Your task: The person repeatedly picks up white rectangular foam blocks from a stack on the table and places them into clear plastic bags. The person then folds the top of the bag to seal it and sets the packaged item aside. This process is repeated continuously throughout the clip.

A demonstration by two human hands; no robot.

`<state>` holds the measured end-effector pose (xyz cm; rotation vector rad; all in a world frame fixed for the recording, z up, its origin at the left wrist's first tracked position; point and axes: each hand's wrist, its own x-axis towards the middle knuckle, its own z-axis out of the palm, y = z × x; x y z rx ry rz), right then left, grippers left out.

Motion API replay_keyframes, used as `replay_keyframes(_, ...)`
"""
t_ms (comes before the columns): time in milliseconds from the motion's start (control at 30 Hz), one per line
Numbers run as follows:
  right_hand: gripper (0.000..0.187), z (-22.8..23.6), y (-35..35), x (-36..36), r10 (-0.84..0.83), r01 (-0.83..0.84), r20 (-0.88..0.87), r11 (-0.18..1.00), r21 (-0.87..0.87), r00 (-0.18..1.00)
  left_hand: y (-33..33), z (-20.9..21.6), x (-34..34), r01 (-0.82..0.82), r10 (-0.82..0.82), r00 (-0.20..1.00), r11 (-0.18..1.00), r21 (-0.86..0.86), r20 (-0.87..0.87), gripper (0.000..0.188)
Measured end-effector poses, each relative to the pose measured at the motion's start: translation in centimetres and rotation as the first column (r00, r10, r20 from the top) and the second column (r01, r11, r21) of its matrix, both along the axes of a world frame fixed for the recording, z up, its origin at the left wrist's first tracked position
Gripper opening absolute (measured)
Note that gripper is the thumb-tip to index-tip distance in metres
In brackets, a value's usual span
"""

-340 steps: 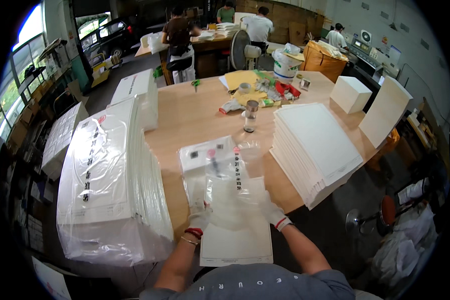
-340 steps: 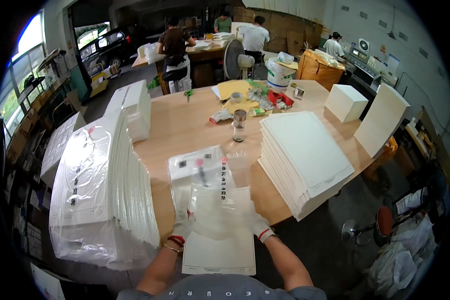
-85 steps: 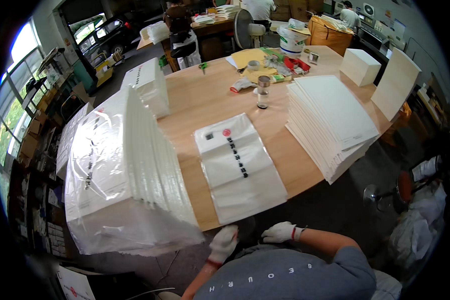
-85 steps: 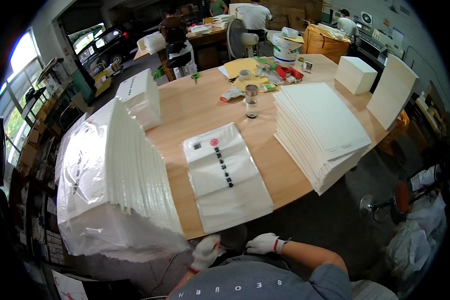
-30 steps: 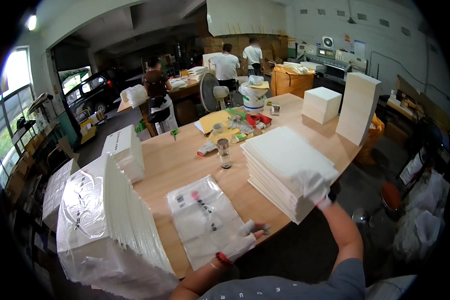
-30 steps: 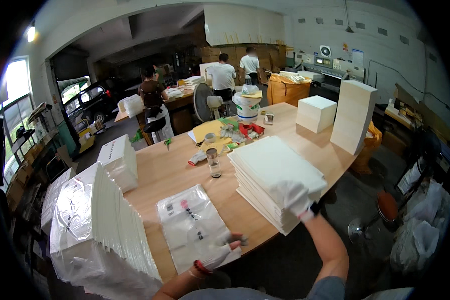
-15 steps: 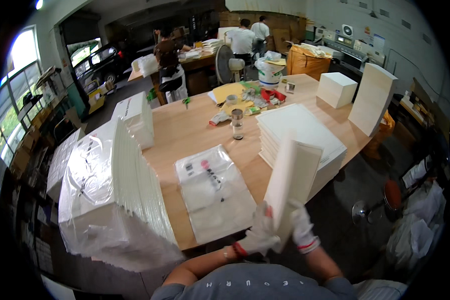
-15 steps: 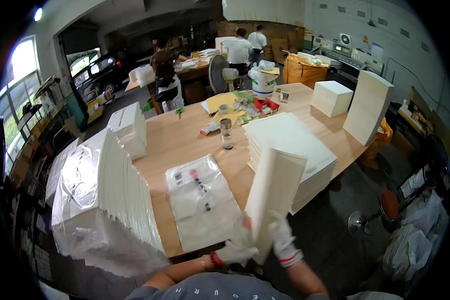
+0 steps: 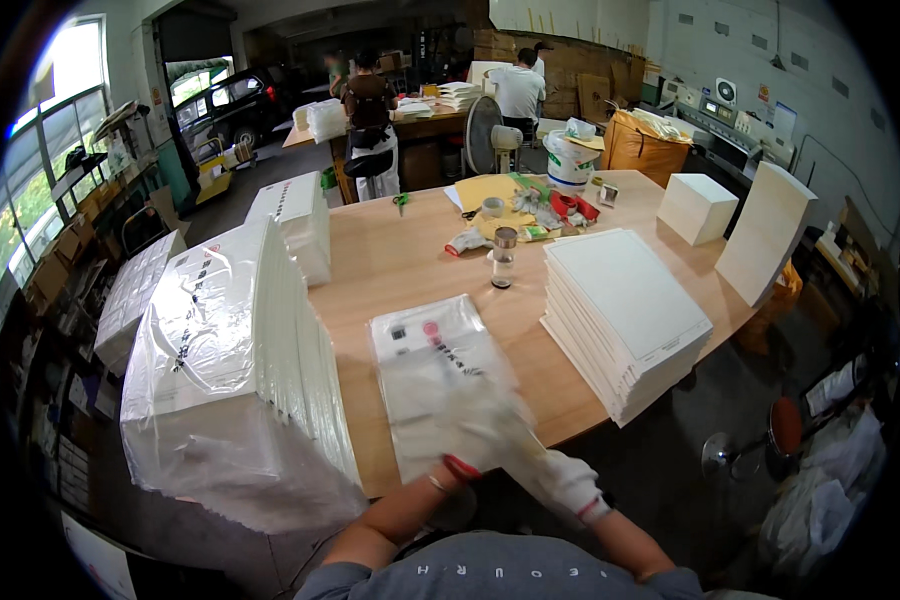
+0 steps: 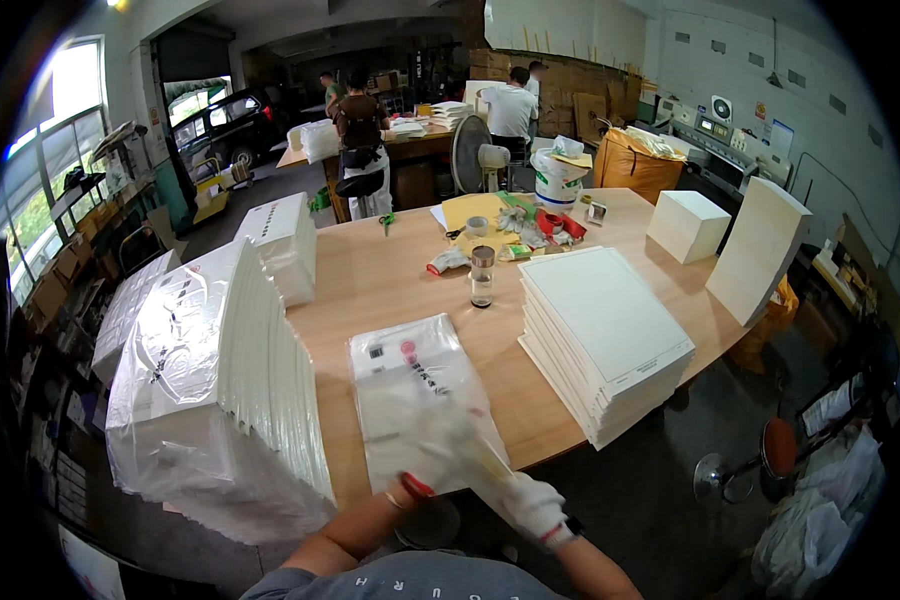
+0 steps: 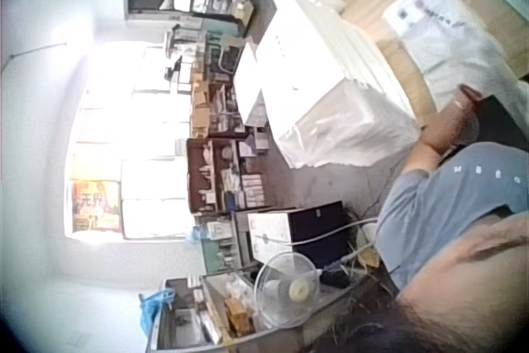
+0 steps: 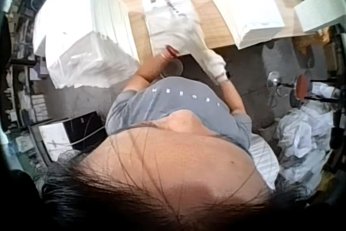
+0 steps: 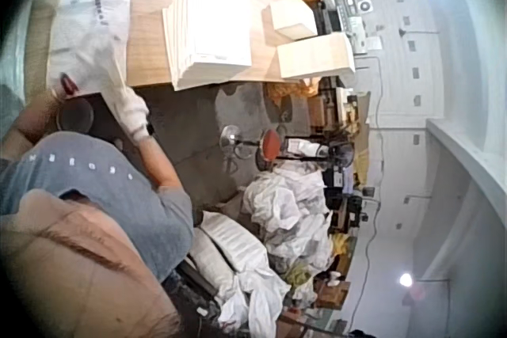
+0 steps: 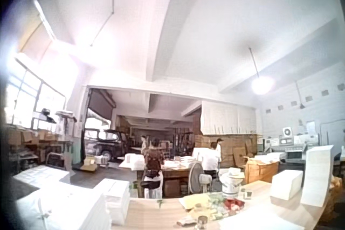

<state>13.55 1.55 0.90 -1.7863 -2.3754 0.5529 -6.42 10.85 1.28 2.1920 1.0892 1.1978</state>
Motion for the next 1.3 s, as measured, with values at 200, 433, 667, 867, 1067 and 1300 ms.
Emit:
replay_keyframes(200,0.043,-0.2,7.7,-3.3,-0.487,0.46,-0.089,0.861,-0.215,0.869,-0.6,-6.5,1.2,-0.137,0.137,0.99,0.99,0.024,-0.009,0.038)
replay_keyframes(433,0.041,-9.9,16.8,-3.2,-0.385,0.38,0.003,0.909,-0.17,0.923,2.3,-16.5,-8.3,-0.332,0.382,0.832,0.924,0.191,-0.403,0.04)
replay_keyframes(667,0.048,-6.1,11.6,-2.3,-0.045,0.037,-0.039,0.983,-0.177,0.998,-1.9,-11.6,-9.9,-0.535,0.692,0.722,0.574,-0.62,0.018,0.023)
replay_keyframes(867,0.067,-10.9,2.3,2.0,0.15,-0.137,0.021,0.947,-0.291,0.989,-11.9,-12.2,-8.9,-0.569,0.575,0.788,0.546,-0.615,-0.218,0.019)
replay_keyframes(1067,0.059,-5.4,-7.8,1.7,0.087,-0.086,-0.013,0.93,-0.356,0.996,-21.9,-6.5,-8.1,-0.147,0.248,0.963,0.81,-0.568,0.104,0.016)
replay_keyframes(1300,0.036,-2.5,-9.2,4.9,-0.12,0.019,-0.329,0.956,-0.293,0.937,-20.3,-6.5,-9.4,-0.328,0.391,0.92,0.79,-0.518,0.014,0.008)
